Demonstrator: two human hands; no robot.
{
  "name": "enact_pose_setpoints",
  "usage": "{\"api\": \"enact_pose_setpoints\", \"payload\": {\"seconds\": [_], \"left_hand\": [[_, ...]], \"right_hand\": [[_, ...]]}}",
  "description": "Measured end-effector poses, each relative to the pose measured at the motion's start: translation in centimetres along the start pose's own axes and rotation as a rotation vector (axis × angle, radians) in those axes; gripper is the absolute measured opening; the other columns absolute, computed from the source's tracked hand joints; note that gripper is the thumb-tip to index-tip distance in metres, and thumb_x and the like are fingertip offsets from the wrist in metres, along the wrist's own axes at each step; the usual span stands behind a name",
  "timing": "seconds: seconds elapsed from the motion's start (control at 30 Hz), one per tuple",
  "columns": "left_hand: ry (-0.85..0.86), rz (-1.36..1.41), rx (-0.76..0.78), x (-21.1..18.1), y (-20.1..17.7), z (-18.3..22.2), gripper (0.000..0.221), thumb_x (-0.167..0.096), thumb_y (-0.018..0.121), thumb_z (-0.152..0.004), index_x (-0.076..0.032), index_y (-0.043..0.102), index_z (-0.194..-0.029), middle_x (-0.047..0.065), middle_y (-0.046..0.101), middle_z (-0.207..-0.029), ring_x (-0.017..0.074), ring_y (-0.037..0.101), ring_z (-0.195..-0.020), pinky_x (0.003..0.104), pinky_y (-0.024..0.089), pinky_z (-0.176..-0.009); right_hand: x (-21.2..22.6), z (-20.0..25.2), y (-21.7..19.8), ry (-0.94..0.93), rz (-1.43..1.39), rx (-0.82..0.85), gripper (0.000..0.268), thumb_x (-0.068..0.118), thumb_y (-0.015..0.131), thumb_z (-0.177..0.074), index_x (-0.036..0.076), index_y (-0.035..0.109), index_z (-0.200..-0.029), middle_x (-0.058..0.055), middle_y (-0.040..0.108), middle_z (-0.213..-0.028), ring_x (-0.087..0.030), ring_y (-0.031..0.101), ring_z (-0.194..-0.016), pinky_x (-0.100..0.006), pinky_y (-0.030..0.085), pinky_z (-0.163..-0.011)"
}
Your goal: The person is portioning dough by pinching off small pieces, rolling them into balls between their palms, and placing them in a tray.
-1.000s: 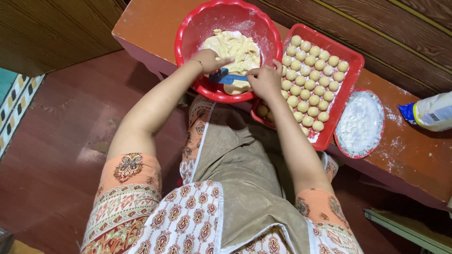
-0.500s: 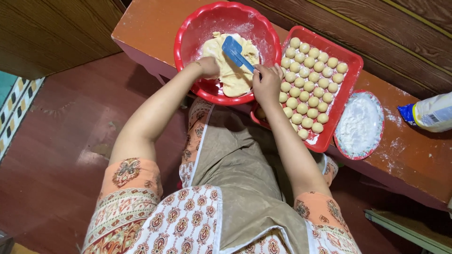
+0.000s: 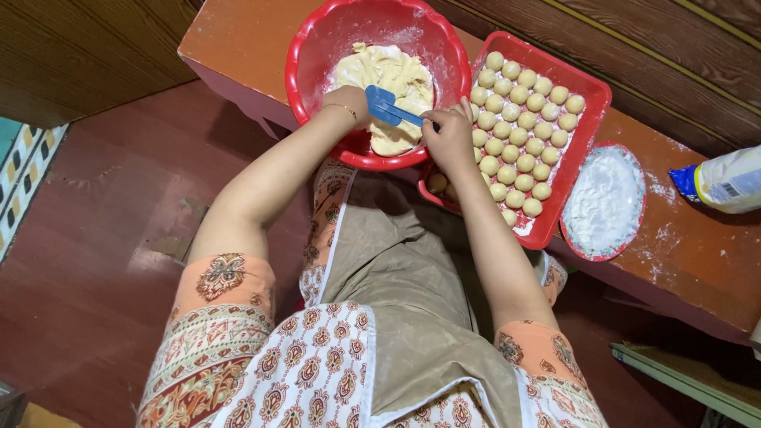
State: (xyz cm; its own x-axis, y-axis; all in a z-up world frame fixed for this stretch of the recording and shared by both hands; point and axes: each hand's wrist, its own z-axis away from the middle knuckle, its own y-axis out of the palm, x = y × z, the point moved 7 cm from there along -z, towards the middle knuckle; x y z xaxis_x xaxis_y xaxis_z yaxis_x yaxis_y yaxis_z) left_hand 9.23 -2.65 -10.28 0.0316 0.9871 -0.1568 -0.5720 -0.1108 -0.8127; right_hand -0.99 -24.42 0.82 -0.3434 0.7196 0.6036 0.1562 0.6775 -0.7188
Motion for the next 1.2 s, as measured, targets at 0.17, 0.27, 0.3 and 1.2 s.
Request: {"api": "enact_pose_setpoints", "payload": {"seconds": [0.17,0.27,0.3,1.2], "left_hand": [[0.056,-0.003,-0.136,0.4,-2.0,2.7,0.042,-0.035,0.059,-0.089,-0.007,0.074,-0.115,0.014,0.072,-0.112,0.032,0.068,-0.113,0.054,0.056,-0.09],[0.148,-0.025,-0.308,0.1,-5.4,6.5,0.032,-0.028,0.059,-0.085,-0.007,0.077,-0.102,0.017,0.073,-0.1,0.0356,0.069,-0.094,0.051,0.057,-0.077],[0.208,-0.026,-0.438,-0.3,-7.5,8.8,0.026,-0.022,0.059,-0.081,-0.007,0.078,-0.091,0.02,0.072,-0.092,0.0383,0.07,-0.078,0.047,0.058,-0.068],[0.861,2.16,0.473,-21.5,-4.5,22.3,0.033,-0.009,0.058,-0.101,-0.004,0.056,-0.133,0.01,0.062,-0.129,0.0172,0.064,-0.112,0.035,0.056,-0.101]], "right_hand": [[-0.5,-0.2,0.5,0.057,-0.02,0.019,0.013,0.021,0.069,-0.09,0.017,0.08,-0.096,-0.008,0.073,-0.082,-0.027,0.064,-0.09,-0.045,0.02,-0.12],[2.0,-0.2,-0.9,0.024,0.004,-0.001,0.017,0.018,0.066,-0.088,0.01,0.08,-0.091,-0.008,0.075,-0.082,-0.027,0.062,-0.088,-0.045,0.022,-0.121],[3.5,-0.2,-1.6,-0.004,0.03,-0.017,0.022,0.016,0.063,-0.086,0.003,0.08,-0.087,-0.008,0.077,-0.082,-0.026,0.06,-0.086,-0.046,0.025,-0.121],[7.8,9.2,-15.1,0.054,-0.067,-0.68,0.038,0.015,0.091,-0.082,0.012,0.074,-0.116,-0.005,0.064,-0.104,-0.021,0.066,-0.083,-0.032,0.056,-0.075]]}}
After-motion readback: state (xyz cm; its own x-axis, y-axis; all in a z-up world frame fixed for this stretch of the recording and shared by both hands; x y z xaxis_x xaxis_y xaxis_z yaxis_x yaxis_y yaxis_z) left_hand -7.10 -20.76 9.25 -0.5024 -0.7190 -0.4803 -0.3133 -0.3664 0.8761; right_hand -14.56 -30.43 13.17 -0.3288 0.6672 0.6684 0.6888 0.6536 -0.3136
